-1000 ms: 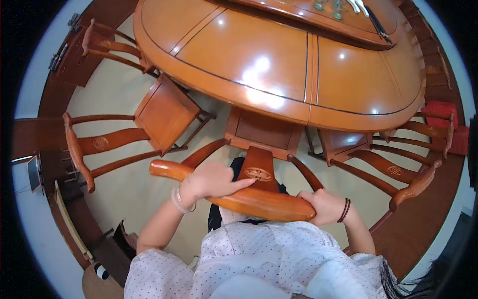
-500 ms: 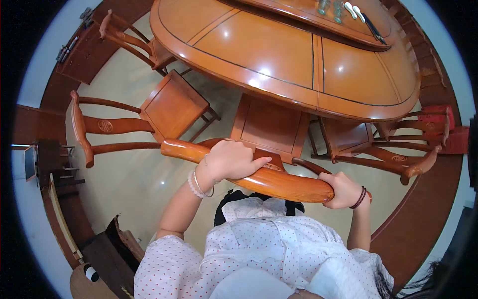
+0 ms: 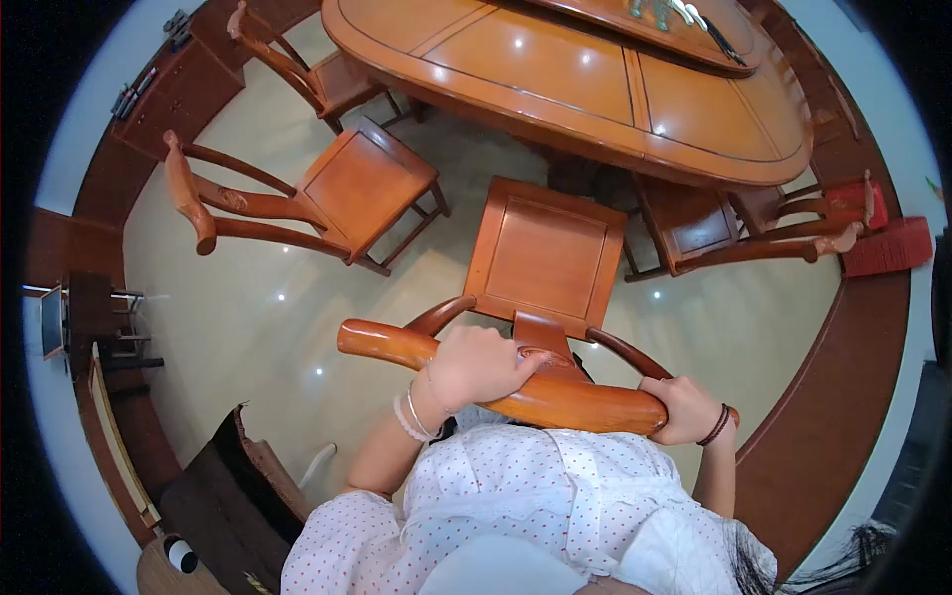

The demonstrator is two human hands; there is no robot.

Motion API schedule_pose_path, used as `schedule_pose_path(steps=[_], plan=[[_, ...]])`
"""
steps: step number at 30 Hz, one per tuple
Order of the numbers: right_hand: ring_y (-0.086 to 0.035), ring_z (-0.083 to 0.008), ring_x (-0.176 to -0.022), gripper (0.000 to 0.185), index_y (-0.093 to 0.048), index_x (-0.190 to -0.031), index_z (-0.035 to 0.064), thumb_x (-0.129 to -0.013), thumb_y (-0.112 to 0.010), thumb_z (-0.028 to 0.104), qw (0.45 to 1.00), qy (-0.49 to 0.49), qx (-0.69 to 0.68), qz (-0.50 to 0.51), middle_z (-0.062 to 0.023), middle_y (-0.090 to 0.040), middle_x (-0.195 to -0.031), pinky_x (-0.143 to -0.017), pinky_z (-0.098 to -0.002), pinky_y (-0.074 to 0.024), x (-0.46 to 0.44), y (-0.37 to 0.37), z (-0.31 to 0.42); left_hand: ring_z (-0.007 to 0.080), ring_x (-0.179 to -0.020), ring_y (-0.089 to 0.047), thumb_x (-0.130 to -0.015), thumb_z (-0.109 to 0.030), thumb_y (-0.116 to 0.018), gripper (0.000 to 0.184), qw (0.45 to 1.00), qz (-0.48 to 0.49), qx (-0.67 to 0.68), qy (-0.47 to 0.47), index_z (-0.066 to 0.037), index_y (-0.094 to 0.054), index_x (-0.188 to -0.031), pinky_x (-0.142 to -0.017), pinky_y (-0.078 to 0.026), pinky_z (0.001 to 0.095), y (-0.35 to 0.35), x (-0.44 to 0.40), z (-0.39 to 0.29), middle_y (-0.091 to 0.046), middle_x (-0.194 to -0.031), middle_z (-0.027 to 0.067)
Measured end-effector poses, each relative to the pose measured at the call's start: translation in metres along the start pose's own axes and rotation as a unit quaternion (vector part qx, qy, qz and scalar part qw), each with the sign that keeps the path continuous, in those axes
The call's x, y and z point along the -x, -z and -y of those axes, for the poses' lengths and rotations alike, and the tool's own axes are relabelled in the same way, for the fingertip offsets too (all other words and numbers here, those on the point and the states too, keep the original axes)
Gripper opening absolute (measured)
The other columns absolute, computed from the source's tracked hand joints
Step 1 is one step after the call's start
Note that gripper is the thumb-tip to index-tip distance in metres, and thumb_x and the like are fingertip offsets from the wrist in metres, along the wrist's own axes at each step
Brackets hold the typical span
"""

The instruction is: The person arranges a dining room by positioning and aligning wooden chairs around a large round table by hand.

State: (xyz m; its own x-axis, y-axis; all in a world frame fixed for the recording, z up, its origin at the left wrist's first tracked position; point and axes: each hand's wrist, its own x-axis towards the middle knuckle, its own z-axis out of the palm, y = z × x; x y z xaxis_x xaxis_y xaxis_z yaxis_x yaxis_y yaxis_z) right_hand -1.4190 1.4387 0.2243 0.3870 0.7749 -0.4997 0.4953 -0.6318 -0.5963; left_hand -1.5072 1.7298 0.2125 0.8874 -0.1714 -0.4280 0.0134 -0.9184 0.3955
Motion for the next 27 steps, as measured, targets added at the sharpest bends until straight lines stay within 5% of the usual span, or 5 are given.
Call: schedule_pose_path(steps=[13, 25, 27], plan=[[-0.060, -0.0394, -0.069, 0.032, -0.054, -0.085, 0.0051, -0.061, -0.070, 0.018, 1.000, -0.014, -0.024, -0.003, -0.0195, -0.059, -0.067, -0.060, -0.0447, -0.0480, 0.034, -0.065, 0.053, 0.0360, -0.053, -0.061, -0.093, -0.050, -0.037, 0.067, 0.997, 0.002, 0.066, -0.031, -0.001, -0.066, -0.057, -0.054, -0.051, 0.0429, -0.028, 0.070, 0.007, -0.059, -0.055, 0.0205], [-0.059, -0.0408, -0.070, 0.034, -0.051, -0.084, 0.0056, -0.058, -0.070, 0.017, 0.998, -0.009, -0.052, 0.023, -0.0197, -0.059, -0.068, -0.061, -0.0452, -0.0473, 0.033, -0.078, 0.050, 0.0296, -0.053, -0.063, -0.093, -0.045, -0.039, 0.059, 0.998, -0.010, 0.046, -0.032, -0.006, -0.068, -0.059, -0.052, -0.050, 0.0381, -0.054, 0.080, 0.014, -0.061, -0.057, 0.0158], [-0.059, -0.0409, -0.070, 0.035, -0.051, -0.085, 0.0054, -0.058, -0.071, 0.018, 0.999, -0.012, -0.035, 0.036, -0.0195, -0.059, -0.068, -0.061, -0.0452, -0.0473, 0.034, -0.077, 0.045, 0.0367, -0.055, -0.061, -0.094, -0.046, -0.038, 0.065, 0.996, 0.008, 0.081, -0.034, 0.000, -0.065, -0.056, -0.060, -0.050, 0.0441, -0.054, 0.078, 0.012, -0.059, -0.058, 0.0216]])
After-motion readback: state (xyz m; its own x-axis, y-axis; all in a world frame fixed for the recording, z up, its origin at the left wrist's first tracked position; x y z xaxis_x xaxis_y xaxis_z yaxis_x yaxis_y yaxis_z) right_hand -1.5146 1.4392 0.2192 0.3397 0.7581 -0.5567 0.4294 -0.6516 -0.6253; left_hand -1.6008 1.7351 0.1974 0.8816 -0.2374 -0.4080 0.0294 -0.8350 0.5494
